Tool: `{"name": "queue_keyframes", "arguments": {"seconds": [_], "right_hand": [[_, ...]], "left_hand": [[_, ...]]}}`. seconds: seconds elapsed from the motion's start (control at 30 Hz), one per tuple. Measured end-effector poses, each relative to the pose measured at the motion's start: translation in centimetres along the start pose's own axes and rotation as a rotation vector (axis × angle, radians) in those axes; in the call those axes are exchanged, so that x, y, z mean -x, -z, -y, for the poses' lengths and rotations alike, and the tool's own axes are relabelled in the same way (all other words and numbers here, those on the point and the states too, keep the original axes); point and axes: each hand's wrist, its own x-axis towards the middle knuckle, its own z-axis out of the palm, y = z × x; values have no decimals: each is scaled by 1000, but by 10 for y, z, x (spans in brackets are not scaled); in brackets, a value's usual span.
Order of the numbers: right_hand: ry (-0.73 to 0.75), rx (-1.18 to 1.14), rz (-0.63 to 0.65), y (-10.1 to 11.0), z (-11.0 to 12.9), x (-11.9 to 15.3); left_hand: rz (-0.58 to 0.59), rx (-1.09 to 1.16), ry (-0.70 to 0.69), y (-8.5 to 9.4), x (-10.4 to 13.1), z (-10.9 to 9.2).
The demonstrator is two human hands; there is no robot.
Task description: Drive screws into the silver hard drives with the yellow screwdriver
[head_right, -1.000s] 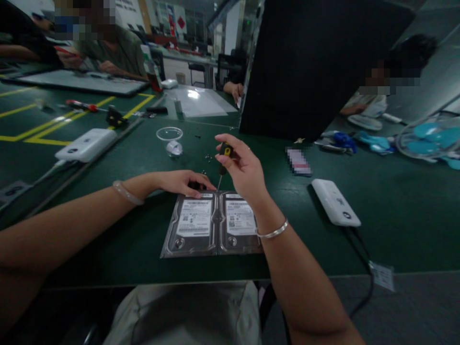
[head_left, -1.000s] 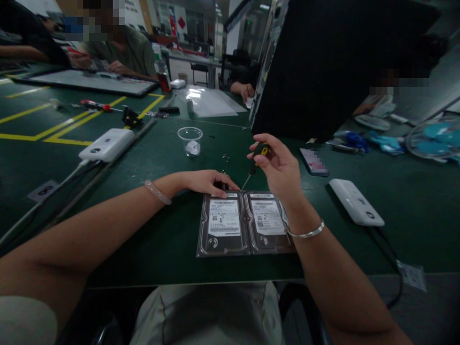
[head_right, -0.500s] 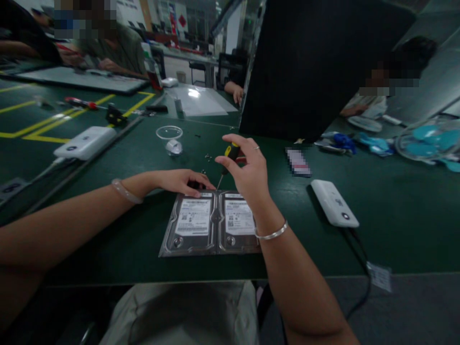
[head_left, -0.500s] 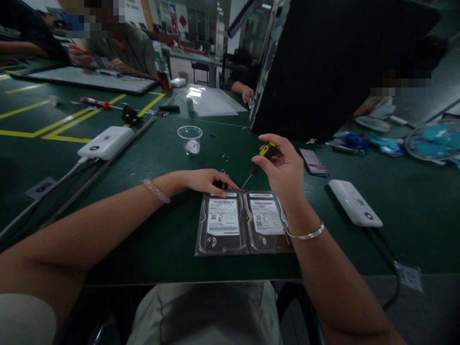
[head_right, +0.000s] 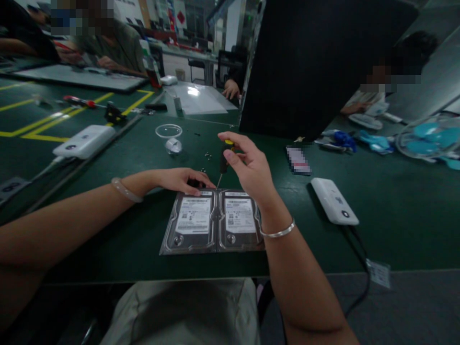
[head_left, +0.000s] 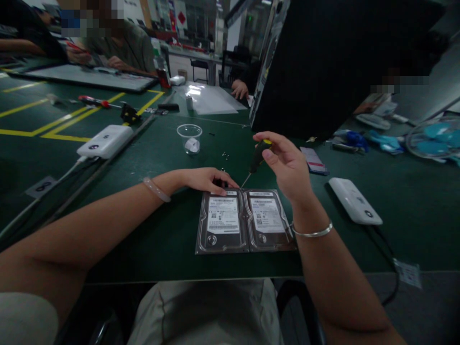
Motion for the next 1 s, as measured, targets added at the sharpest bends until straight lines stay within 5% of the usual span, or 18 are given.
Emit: {"name": "queue_keyframes", "arguments": {"seconds": [0.17,0.53,0.73,1.0], "right_hand": [[51,124,-207,2,-5,-1],[54,-261,-6,-1,-21,-2],[73,-8,-237,-5,-22,-3],[56,-353,124,-6,-11,-1]], "left_hand": [[-4,-34,9,1,0,-3],[12,-37,16,0,0,-1],[2,-49,23,1,1,-2],[-4,-12,10,0,0,0]]}}
